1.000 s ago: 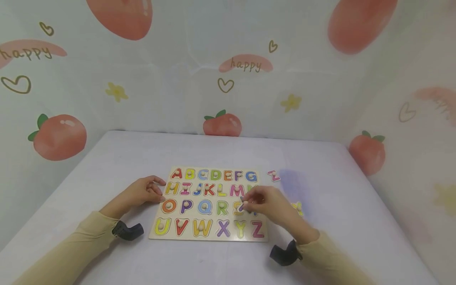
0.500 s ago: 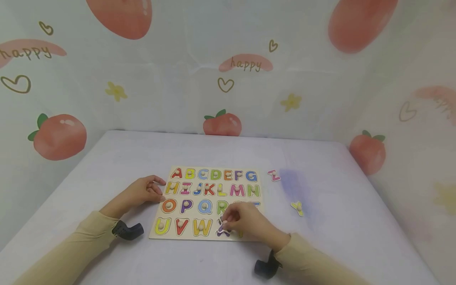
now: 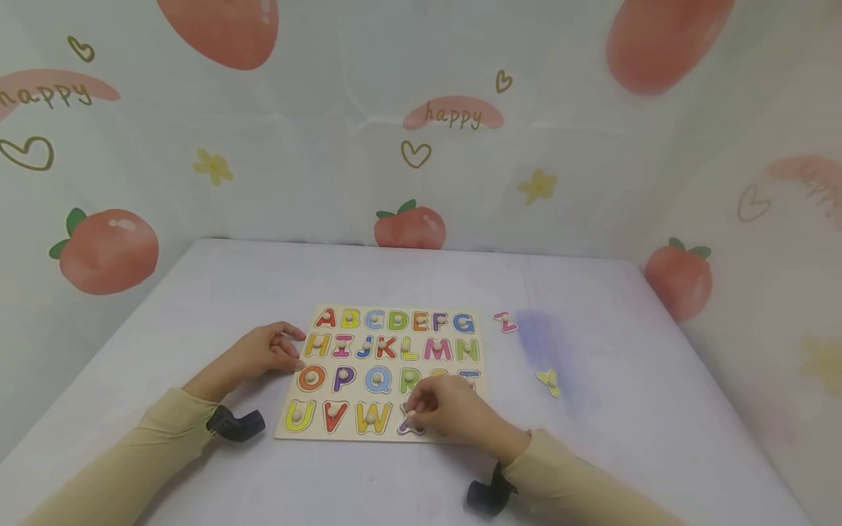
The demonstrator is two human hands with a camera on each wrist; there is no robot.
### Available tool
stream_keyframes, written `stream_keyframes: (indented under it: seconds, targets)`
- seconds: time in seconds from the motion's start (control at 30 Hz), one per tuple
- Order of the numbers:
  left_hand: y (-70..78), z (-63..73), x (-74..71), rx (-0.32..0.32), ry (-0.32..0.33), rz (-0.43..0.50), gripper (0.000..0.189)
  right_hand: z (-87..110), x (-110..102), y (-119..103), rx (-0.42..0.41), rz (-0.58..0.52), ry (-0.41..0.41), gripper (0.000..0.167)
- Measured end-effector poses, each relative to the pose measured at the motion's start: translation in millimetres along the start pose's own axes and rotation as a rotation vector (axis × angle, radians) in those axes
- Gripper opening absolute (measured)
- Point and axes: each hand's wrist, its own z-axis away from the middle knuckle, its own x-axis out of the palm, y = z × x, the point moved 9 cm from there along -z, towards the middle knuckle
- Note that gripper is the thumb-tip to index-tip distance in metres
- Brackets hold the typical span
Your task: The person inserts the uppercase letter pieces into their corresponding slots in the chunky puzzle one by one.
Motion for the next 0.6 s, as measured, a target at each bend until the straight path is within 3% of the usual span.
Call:
stream_keyframes:
  seconds: [0.37,0.6]
  targets:
    - [-0.3,-0.8,-1.2,0.002,0.009,-0.001,0.054,-1.3,-2.1,-1.8,-0.003,0.021,-0.027,0.014]
    - [-0.6,-0.5,-0.3,-0.004,0.006,0.002,0.054,-0.8,-54.6,4.6,0.029,-0.051,0.083,0.014]
